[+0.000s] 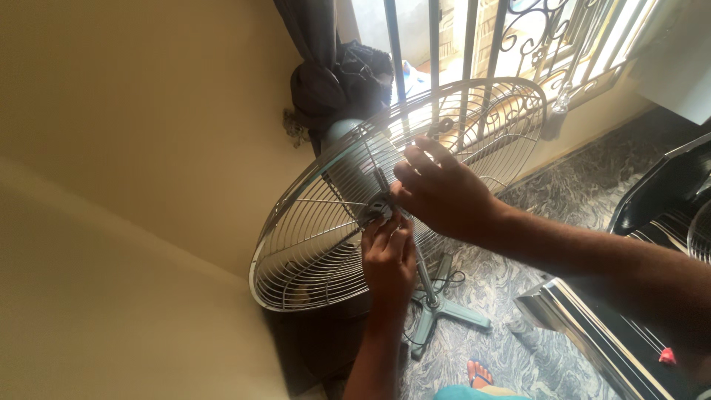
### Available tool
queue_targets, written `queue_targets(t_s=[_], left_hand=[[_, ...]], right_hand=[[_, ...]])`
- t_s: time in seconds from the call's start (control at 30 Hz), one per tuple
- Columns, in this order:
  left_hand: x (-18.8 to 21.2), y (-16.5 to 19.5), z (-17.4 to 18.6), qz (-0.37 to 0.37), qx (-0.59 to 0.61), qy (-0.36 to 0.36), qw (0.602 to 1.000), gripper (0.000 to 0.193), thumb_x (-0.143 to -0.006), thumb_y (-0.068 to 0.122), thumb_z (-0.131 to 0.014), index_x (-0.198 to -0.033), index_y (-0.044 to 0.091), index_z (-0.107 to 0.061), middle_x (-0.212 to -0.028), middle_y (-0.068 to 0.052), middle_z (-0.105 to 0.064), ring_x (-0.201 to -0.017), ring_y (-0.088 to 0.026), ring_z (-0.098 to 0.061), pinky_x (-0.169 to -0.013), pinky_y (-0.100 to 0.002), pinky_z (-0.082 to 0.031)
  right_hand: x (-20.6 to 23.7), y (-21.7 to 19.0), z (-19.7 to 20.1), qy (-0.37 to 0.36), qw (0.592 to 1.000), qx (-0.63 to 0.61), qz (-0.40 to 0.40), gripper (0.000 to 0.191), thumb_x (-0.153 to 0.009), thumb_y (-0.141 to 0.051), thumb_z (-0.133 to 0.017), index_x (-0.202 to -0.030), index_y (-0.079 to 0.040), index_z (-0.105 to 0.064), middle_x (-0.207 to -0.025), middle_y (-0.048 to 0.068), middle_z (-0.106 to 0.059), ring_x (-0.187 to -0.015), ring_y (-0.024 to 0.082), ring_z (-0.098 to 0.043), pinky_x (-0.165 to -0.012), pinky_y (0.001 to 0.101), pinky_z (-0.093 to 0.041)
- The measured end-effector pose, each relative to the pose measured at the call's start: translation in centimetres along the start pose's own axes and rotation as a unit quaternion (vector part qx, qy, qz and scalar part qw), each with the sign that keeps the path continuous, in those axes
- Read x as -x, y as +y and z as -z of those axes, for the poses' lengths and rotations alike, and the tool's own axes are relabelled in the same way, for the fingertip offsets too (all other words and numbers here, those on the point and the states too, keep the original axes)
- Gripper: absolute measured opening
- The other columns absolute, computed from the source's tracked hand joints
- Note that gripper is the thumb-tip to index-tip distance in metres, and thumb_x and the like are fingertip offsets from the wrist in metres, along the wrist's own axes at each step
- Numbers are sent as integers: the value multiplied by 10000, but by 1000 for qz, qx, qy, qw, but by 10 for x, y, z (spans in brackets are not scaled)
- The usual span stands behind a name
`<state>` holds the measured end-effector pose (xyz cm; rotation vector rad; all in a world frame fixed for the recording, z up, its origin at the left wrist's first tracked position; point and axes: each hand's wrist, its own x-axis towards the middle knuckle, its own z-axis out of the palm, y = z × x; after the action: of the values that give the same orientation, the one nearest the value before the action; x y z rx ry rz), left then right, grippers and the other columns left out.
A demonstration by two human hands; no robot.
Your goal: The person wipes the motor housing of a standing fan with a red cloth, then removes the front grill guard and places it on a table. They unscrew the blade cap and work on the fan blade and hub by hand, then reposition the grill guard against the fan head.
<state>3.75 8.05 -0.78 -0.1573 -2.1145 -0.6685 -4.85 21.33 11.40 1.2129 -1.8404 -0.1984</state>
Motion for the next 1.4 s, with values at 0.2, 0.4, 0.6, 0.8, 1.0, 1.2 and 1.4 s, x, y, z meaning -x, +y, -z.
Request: queue_targets(t_s=[0.2,0.4,0.6,0.8,1.0,1.2,1.4], left_hand=[[4,-5,-4,-2,3,0,1000,50,-941,93,-728,-923,47,-733,-1124,-141,-779,-1148,-315,-703,-1041,-437,-509],[4,-8,-6,0,-3,-3,1000,117,-980,121,-672,-978,34,-751,-1095,-140,-780,-1150,-337,-697,-1023,-455,-535],[-2,-5,-2,-9,-4,-1,1000,106,-986,123,-680,-979,31,-733,-1113,-145,-775,-1170,-352,-692,-1023,-454,-529],[-5,2,3,-13,4,-1,1000,38,-955,85,-720,-948,52,-703,-1150,-135,-773,-1180,-322,-691,-1048,-445,-511],[-6,3,4,-12,-1,-2,1000,57,-934,79,-732,-912,53,-687,-1154,-141,-770,-1178,-327,-682,-1039,-440,-503],[-1,-5,-4,-13,5,1,1000,72,-950,87,-727,-898,54,-691,-1163,-144,-770,-1177,-306,-687,-1048,-444,-505],[-1,-5,-4,-19,3,-6,1000,87,-968,95,-689,-903,38,-706,-1125,-138,-777,-1202,-342,-673,-1031,-464,-528]], right_hand=[[23,-7,-18,25,993,-77,-82,110,-939,-187,-673,-831,-180,-658,-897,48,-595,-1017,254,-575,-1025,488,-394],[50,-34,-55,-171,697,-564,-408,272,-1051,-89,-458,-864,-123,-652,-813,38,-645,-765,174,-569,-756,369,-492],[53,-60,-54,13,685,-601,-412,252,-927,-4,-500,-1021,-158,-677,-914,22,-616,-905,144,-581,-910,370,-452],[38,-14,-21,86,983,-87,-136,48,-968,-123,-695,-959,-167,-680,-983,61,-555,-1058,257,-504,-1064,482,-344],[6,1,-5,36,996,-69,-33,77,-882,-211,-711,-883,-150,-663,-997,93,-577,-1124,296,-535,-1130,492,-348],[22,-5,-24,45,993,-86,-63,58,-942,-181,-689,-907,-136,-681,-969,88,-596,-1054,284,-567,-1084,490,-359],[61,-42,-71,-138,677,-610,-388,201,-1021,-86,-479,-928,-104,-657,-988,11,-685,-952,181,-664,-919,384,-557]])
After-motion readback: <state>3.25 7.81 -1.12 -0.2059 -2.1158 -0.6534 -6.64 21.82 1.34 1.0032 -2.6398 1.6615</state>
